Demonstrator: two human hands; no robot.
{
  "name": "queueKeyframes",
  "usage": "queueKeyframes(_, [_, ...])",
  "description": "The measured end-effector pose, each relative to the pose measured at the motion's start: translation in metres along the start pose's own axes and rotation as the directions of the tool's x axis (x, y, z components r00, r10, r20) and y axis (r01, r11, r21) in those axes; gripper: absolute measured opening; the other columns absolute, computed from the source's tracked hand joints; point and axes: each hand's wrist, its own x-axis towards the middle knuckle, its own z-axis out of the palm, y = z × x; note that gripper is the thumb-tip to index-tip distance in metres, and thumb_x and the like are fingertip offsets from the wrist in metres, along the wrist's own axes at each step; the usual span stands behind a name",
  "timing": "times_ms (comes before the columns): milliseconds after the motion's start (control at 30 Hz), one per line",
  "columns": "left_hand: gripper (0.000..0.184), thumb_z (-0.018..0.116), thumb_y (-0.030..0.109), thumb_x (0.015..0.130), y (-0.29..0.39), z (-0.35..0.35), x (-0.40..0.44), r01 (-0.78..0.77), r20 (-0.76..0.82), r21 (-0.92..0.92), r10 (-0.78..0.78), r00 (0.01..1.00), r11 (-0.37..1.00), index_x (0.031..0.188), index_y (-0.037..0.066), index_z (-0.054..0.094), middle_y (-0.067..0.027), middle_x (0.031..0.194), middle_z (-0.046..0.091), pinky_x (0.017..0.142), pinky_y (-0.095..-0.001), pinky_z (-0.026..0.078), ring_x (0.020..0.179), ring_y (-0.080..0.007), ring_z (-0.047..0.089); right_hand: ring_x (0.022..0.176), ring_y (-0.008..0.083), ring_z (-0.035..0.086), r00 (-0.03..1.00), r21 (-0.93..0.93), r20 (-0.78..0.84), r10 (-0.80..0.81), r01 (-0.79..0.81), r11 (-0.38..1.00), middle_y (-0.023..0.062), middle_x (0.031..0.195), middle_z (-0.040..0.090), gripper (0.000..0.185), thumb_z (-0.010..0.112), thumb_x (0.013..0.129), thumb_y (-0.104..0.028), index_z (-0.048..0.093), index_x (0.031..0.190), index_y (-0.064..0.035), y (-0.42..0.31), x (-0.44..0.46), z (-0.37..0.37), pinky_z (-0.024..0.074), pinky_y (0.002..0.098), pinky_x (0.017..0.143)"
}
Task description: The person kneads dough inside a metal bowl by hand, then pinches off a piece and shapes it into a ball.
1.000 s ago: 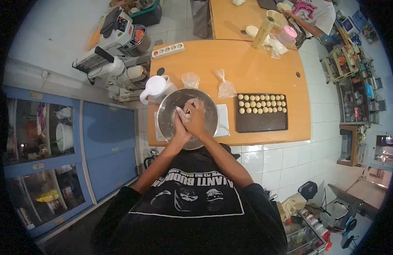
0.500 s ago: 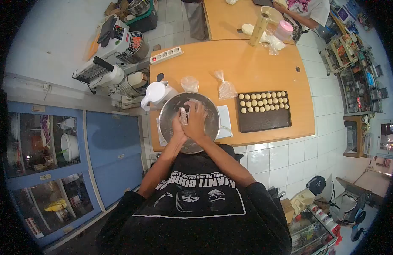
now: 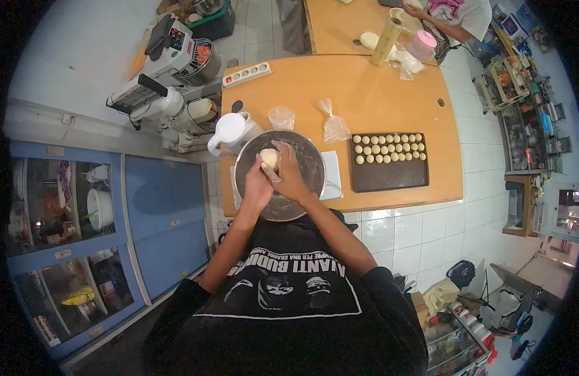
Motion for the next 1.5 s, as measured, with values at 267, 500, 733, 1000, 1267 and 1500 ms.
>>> queueKeyframes(267, [0.040, 0.060, 0.032, 0.102, -0.014, -0.026, 0.003, -0.290, -0.118, 0.301, 0.338, 0.934, 0.908, 0.130, 0.004, 0.055, -0.0086, 0.123, 0.060, 0.093, -0.0338, 0.047, 0.110, -0.0188, 0.059, 0.116, 0.0308, 0.059, 0.982, 0.391, 0.012, 0.189, -0.179, 0.903, 0.0211, 0.124, 0.058, 0.040, 0.062, 0.099, -0.026, 0.054, 0.130, -0.0010, 0.033, -0.015, 0.014, 0.0453, 0.0363, 0.099])
queueKeyframes(500, [0.031, 0.060, 0.026, 0.102, -0.018, -0.001, -0.033, -0.431, 0.228, 0.722, 0.402, 0.887, 0.541, 0.122, 0.003, 0.055, -0.0077, 0.117, 0.059, 0.087, -0.0290, 0.050, 0.103, -0.0142, 0.058, 0.078, 0.0303, 0.069, 0.756, 0.115, -0.099, 0.648, -0.638, 0.762, 0.0222, 0.082, 0.070, 0.049, 0.050, 0.104, -0.039, 0.069, 0.096, 0.0055, 0.012, 0.002, -0.001, 0.0500, 0.0422, 0.075])
queueKeyframes(733, [0.034, 0.047, 0.031, 0.107, -0.029, 0.004, -0.024, -0.257, 0.117, 0.854, 0.314, 0.942, 0.452, 0.118, 0.000, 0.055, -0.0127, 0.108, 0.061, 0.078, -0.0308, 0.050, 0.086, -0.0191, 0.060, 0.065, 0.0350, 0.067, 0.763, -0.103, -0.188, 0.619, -0.642, 0.760, 0.0255, 0.072, 0.068, 0.052, 0.055, 0.101, -0.040, 0.070, 0.081, 0.0064, 0.004, 0.002, -0.006, 0.0480, 0.0481, 0.064])
queueKeyframes(1000, [0.057, 0.035, 0.043, 0.109, -0.027, -0.008, 0.004, -0.115, -0.278, 0.547, 0.309, 0.909, 0.829, 0.105, -0.005, 0.064, -0.0125, 0.095, 0.067, 0.080, -0.0348, 0.049, 0.086, -0.0213, 0.064, 0.090, 0.0347, 0.065, 0.876, 0.113, -0.052, 0.479, -0.471, 0.875, 0.0240, 0.092, 0.066, 0.041, 0.047, 0.106, -0.035, 0.063, 0.107, 0.0023, 0.016, -0.018, 0.026, 0.0465, 0.0457, 0.083])
queueKeyframes(1267, [0.037, 0.045, 0.034, 0.106, -0.029, -0.041, 0.017, -0.029, -0.181, 0.414, 0.113, 0.977, 0.910, 0.116, 0.004, 0.063, -0.0074, 0.102, 0.067, 0.085, -0.0346, 0.052, 0.096, -0.0186, 0.066, 0.114, 0.0254, 0.050, 0.948, 0.373, 0.078, 0.309, -0.315, 0.872, 0.0128, 0.128, 0.047, 0.039, 0.038, 0.108, -0.040, 0.057, 0.125, -0.0097, 0.022, -0.014, 0.024, 0.0372, 0.0353, 0.101])
queueKeyframes(1500, [0.038, 0.043, 0.032, 0.106, -0.027, -0.022, 0.004, -0.037, -0.175, 0.455, 0.131, 0.976, 0.890, 0.119, 0.003, 0.064, -0.0075, 0.107, 0.068, 0.089, -0.0333, 0.049, 0.099, -0.0180, 0.065, 0.119, 0.0338, 0.048, 0.982, -0.063, -0.165, 0.097, -0.108, 0.992, 0.0150, 0.126, 0.050, 0.041, 0.035, 0.108, -0.039, 0.055, 0.127, -0.0081, 0.013, -0.010, 0.027, 0.0304, 0.0449, 0.108])
